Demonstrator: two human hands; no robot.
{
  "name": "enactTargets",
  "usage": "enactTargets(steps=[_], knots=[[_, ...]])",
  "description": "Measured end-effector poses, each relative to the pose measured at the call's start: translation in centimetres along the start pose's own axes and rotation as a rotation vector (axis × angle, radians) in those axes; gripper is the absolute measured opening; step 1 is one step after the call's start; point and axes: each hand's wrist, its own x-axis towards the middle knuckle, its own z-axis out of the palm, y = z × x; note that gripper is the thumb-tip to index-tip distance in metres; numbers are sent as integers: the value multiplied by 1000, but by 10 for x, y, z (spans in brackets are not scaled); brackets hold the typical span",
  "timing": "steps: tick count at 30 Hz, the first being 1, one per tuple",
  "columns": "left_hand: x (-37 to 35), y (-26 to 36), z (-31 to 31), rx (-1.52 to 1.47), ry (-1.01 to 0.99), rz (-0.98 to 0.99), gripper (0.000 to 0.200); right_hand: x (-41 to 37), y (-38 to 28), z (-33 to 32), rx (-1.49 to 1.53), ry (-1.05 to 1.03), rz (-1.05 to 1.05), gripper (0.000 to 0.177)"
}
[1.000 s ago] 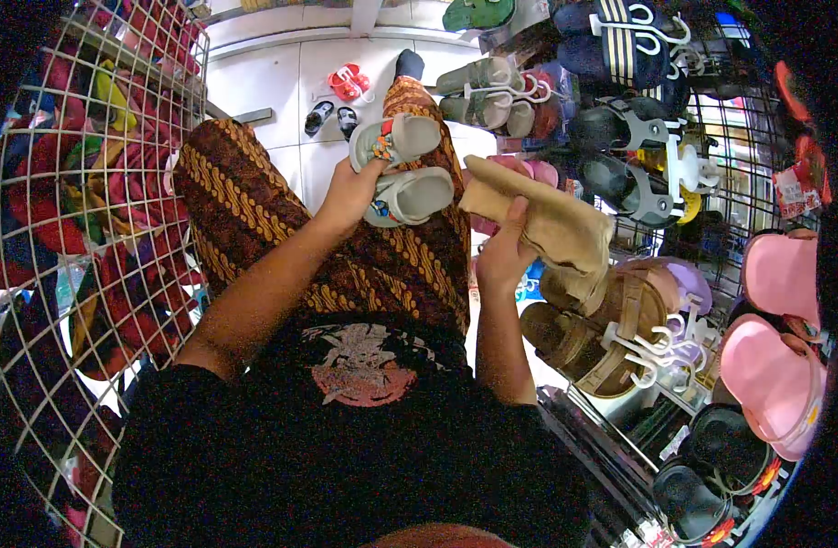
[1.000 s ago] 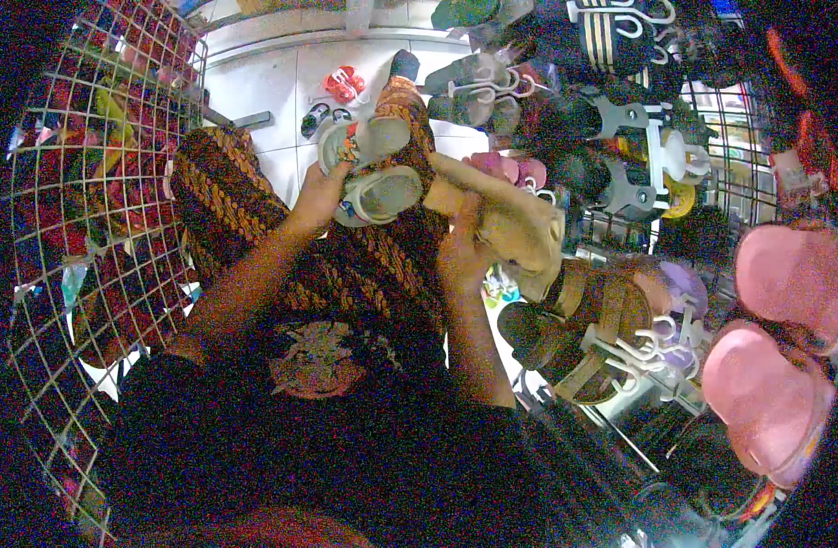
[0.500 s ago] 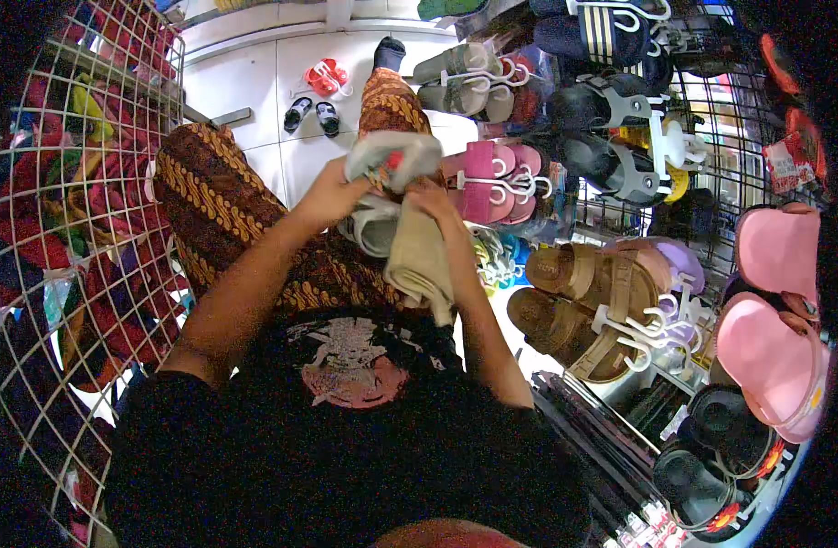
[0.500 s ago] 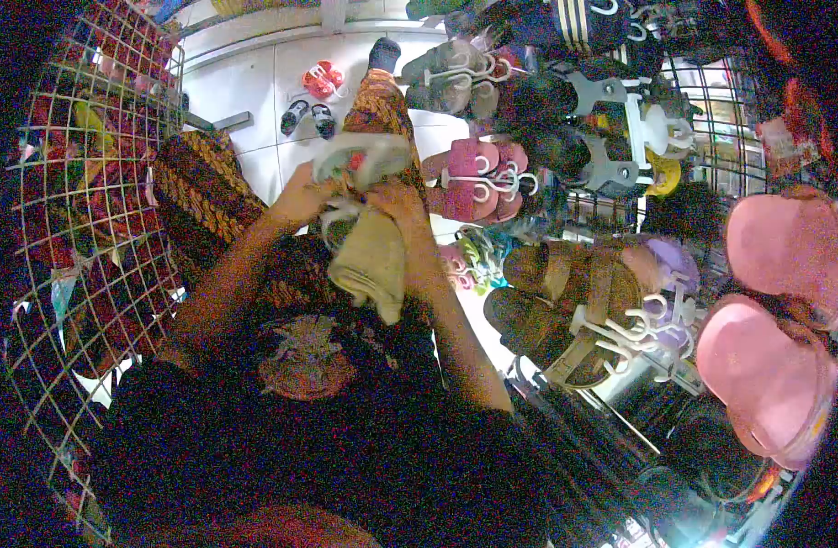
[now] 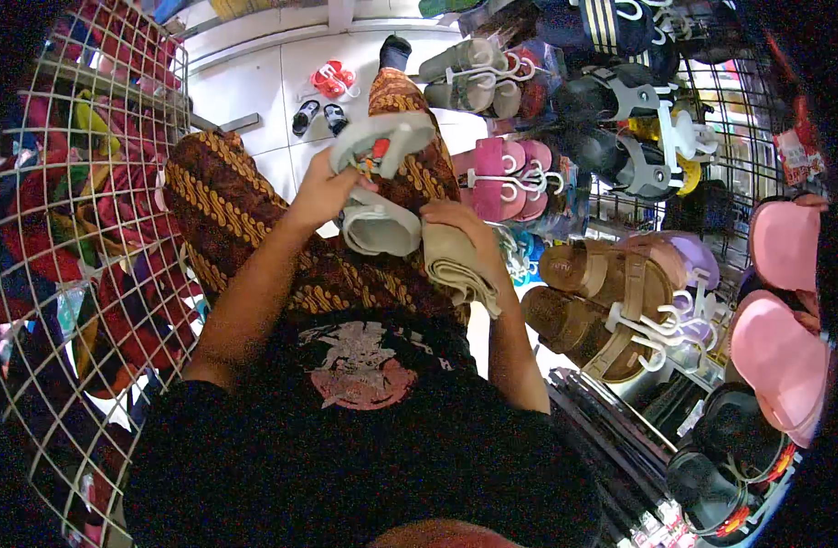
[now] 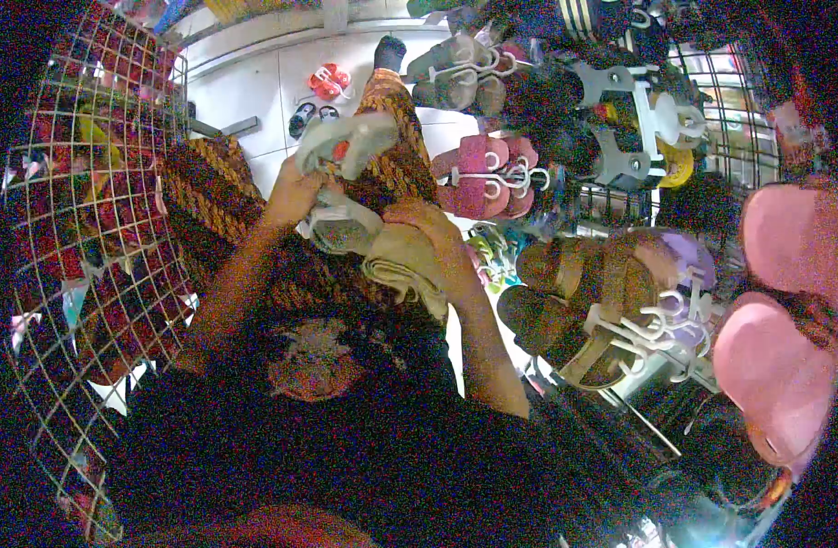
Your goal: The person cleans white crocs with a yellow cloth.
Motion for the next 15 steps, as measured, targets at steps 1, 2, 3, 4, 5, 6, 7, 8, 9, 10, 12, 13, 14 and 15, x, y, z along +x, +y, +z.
enactTargets(steps=[1, 2, 3, 4, 5, 6, 7, 8, 9, 10, 12, 13, 14, 15], knots=[[-1, 2, 0, 27, 45, -69, 35, 0, 4, 0, 21, -5, 6, 49], [-1, 2, -1, 60, 30, -35, 35, 0, 7, 0, 43, -12, 12, 51], [0, 2, -5, 92, 15, 1, 35, 2, 7, 2, 103, -3, 11, 54], [1, 4, -8, 127, 3, 38, 35, 1, 3, -2, 48, -3, 38, 55], [-3, 14, 0, -22, 145, -58, 34, 1, -7, -12, -7, -5, 64, 56], [-3, 13, -5, -50, 135, -72, 34, 0, -12, -18, -61, -8, 91, 58], [-3, 11, -12, -77, 125, -86, 34, -2, -8, -16, -214, 93, 73, 56], [-3, 11, -16, -105, 114, -102, 34, -1, -7, -17, -300, 83, 58, 55], [-5, 15, -16, -60, 102, -105, 34, 1, -6, -20, -387, 72, 43, 54], [-6, 11, -14, -70, 84, -76, 34, 2, -6, -21, -475, 60, 29, 53], [-9, 16, -3, -93, 46, -18, 33, 3, -8, -7, -546, 72, 35, 49], [-11, 21, 4, 197, 53, 151, 32, 8, -9, 0, -620, 85, 18, 49], [-10, 12, 3, 212, 32, 223, 31, 11, -8, 6, -694, 97, -1, 49], [-6, 0, 2, 227, 13, 297, 31, 9, -4, 11, -643, 82, -39, 47]])
